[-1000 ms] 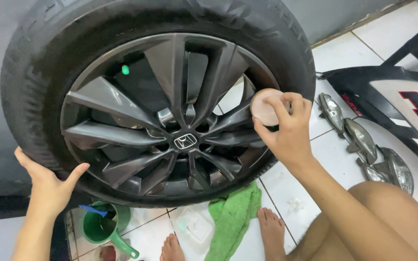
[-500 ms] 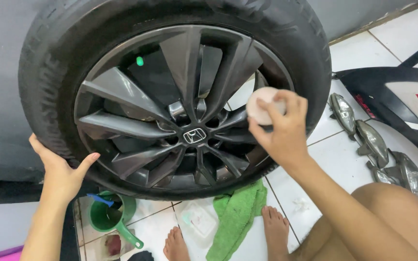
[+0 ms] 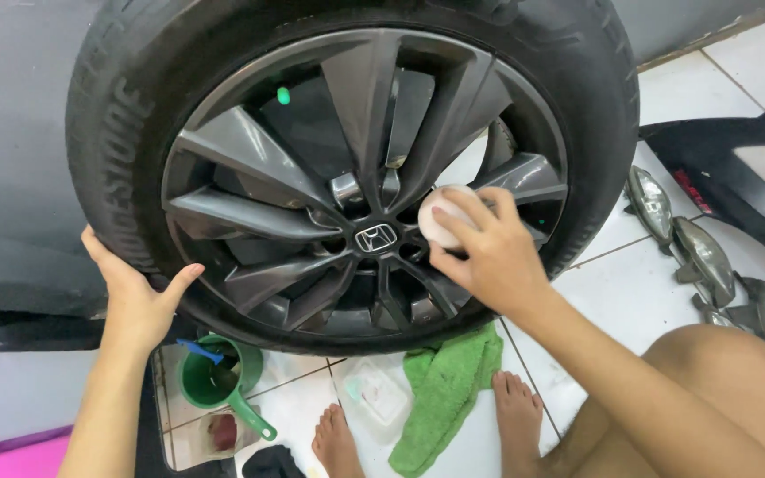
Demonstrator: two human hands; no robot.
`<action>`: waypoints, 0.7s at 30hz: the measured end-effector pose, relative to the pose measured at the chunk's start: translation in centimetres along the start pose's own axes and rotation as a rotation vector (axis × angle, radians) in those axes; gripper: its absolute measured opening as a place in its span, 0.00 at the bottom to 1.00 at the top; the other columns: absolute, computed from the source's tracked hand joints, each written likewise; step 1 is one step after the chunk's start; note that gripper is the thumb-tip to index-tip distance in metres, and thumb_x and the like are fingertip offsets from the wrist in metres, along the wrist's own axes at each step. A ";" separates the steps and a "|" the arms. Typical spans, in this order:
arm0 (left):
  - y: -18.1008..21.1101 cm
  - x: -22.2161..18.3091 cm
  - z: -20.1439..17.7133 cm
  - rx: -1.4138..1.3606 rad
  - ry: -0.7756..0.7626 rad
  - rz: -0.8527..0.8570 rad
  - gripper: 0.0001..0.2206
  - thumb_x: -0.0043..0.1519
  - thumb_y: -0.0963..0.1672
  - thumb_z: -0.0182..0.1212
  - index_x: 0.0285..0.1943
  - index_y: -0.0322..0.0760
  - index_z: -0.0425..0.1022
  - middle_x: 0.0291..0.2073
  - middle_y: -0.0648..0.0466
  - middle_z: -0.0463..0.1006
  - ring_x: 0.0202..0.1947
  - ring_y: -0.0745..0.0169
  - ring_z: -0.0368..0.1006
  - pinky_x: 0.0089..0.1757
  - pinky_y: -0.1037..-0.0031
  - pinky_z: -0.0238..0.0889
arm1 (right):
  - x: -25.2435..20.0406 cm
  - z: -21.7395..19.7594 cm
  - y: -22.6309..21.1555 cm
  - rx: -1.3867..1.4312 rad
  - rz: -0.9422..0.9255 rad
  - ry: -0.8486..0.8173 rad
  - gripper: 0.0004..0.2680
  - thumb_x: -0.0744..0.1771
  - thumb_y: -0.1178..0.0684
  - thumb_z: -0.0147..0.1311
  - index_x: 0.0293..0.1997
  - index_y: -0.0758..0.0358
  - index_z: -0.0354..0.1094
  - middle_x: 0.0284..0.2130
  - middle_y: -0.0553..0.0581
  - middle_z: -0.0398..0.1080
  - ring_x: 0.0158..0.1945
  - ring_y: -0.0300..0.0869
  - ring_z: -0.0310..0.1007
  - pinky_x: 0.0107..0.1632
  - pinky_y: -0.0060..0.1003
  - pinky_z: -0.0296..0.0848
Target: The person sits on the floor and scrubs a car wheel with a sponge. They hold the tire with one hand while cleaning the spokes and rim with the other, moving around the wheel to reach different areas.
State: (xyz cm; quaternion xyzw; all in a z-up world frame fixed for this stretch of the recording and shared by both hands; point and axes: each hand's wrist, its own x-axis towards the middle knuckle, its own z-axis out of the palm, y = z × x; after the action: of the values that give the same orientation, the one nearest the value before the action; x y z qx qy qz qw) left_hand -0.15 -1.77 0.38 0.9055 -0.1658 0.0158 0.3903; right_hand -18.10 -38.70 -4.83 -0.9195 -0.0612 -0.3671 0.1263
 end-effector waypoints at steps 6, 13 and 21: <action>-0.2 -0.3 0.0 0.021 -0.010 -0.034 0.48 0.58 0.43 0.70 0.75 0.36 0.27 0.74 0.34 0.41 0.75 0.37 0.44 0.68 0.54 0.40 | 0.4 0.0 2.0 -0.193 0.114 0.094 0.10 0.63 0.56 0.65 0.45 0.67 0.73 0.55 0.58 0.72 0.47 0.59 0.62 0.49 0.48 0.71; -0.3 -0.1 -0.1 -0.014 -0.017 0.012 0.46 0.58 0.43 0.69 0.74 0.36 0.30 0.73 0.34 0.44 0.73 0.39 0.46 0.67 0.53 0.41 | 0.0 0.6 -0.3 -0.071 -0.006 0.047 0.10 0.63 0.55 0.66 0.44 0.66 0.71 0.52 0.61 0.72 0.44 0.56 0.66 0.51 0.46 0.73; -0.3 -0.3 -0.1 -0.009 -0.008 -0.021 0.47 0.57 0.44 0.70 0.74 0.38 0.29 0.74 0.35 0.41 0.74 0.37 0.43 0.68 0.50 0.41 | -1.2 2.0 -2.1 -0.124 -0.059 0.014 0.12 0.63 0.50 0.64 0.47 0.62 0.69 0.55 0.59 0.71 0.47 0.57 0.68 0.48 0.50 0.71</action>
State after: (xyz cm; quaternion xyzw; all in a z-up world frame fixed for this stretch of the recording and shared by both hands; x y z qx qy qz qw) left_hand -0.32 -1.43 0.20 0.9056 -0.1577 0.0073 0.3936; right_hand -18.05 -36.17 -6.69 -0.9208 -0.0645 -0.3800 0.0589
